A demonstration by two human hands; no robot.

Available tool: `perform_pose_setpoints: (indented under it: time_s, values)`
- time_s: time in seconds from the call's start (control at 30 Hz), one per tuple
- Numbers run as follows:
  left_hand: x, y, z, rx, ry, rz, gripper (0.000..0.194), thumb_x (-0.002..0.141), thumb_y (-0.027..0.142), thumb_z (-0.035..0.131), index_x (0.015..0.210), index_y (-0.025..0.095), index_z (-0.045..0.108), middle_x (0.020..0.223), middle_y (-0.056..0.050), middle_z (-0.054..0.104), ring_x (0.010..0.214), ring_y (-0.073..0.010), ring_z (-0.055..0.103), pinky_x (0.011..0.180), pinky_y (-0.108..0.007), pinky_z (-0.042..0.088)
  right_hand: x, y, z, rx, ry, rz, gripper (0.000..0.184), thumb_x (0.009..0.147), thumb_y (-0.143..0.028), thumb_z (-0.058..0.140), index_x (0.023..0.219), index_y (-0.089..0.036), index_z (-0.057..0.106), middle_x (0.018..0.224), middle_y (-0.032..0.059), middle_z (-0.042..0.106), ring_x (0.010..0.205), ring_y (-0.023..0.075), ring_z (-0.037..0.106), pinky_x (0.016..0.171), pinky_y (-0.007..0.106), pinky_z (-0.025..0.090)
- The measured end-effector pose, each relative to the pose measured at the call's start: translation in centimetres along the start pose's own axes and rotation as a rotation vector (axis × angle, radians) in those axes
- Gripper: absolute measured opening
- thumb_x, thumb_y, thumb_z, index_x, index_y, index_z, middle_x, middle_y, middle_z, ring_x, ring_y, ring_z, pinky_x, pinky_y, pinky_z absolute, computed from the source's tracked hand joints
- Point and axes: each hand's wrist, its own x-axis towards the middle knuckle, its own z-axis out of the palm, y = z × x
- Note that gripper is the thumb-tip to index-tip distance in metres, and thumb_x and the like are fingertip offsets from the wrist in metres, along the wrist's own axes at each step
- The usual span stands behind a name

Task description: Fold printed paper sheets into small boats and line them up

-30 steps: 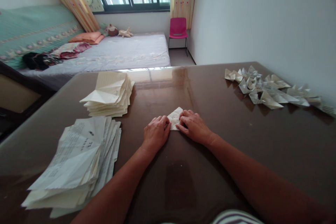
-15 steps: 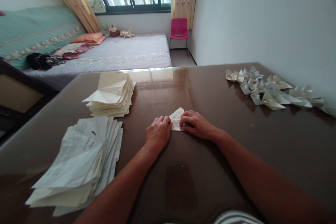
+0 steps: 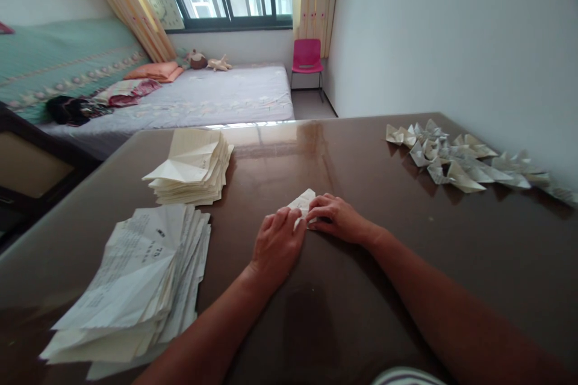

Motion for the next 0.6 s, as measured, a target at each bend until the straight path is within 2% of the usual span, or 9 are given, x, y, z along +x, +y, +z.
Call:
perform_pose_setpoints:
  time_s: [0.07,0.17,0.27,0.47,0.6]
  values:
    - [-0.7,0.8,0.3,0.011,-0.031,0.055,0.030,0.095,0.020,0.041,0.120,0.018,0.058,0.121,-0.012,0.060,0.115,-0.0248,0.053,0.093,-0.038,0.045,0.0,0.0,0.0,-0.003,0.007,-0.001,0.017,0.087,-0.035,0.062,0.098,-0.027,0.071,0.103,0.0040,0.064,0.095,0.0176,0.054,0.088,0.032,0.042]
    - [-1.5,1.6,1.2,0.024,-0.067,0.047,0.036,0.095,0.023,0.041,0.125,0.009,0.056,0.130,-0.016,0.057,0.123,-0.0278,0.051,0.100,-0.039,0.044,0.0,0.1,0.0,-0.001,0.013,-0.001,0.017,0.086,-0.035,0.062,0.098,-0.027,0.071,0.102,0.0038,0.064,0.094,0.0173,0.054,0.087,0.032,0.043]
    - [-1.9,1.9,1.4,0.032,-0.115,0.023,0.040,0.096,0.026,0.039,0.129,0.008,0.055,0.135,-0.018,0.053,0.128,-0.0299,0.047,0.103,-0.042,0.042,0.1,0.0,0.0,0.003,0.011,-0.002,0.016,0.086,-0.034,0.063,0.097,-0.027,0.071,0.101,0.0040,0.065,0.093,0.0170,0.055,0.087,0.032,0.043]
    - [-1.9,1.4,0.3,0.084,-0.186,-0.065,0.044,0.095,0.029,0.041,0.127,0.003,0.056,0.132,-0.022,0.055,0.124,-0.0317,0.052,0.106,-0.045,0.039,-0.1,-0.1,-0.1,0.011,0.004,0.015,0.017,0.085,-0.033,0.064,0.099,-0.029,0.072,0.102,0.0038,0.065,0.094,0.0171,0.056,0.089,0.033,0.043]
    - [-1.8,0.8,-0.4,0.070,-0.192,-0.101,0.040,0.095,0.030,0.042,0.125,0.009,0.059,0.133,-0.018,0.055,0.126,-0.0301,0.049,0.107,-0.047,0.037,-0.2,0.0,-0.3,0.019,-0.027,0.005,0.018,0.085,-0.031,0.064,0.102,-0.030,0.072,0.104,0.0035,0.065,0.097,0.0173,0.056,0.090,0.034,0.042]
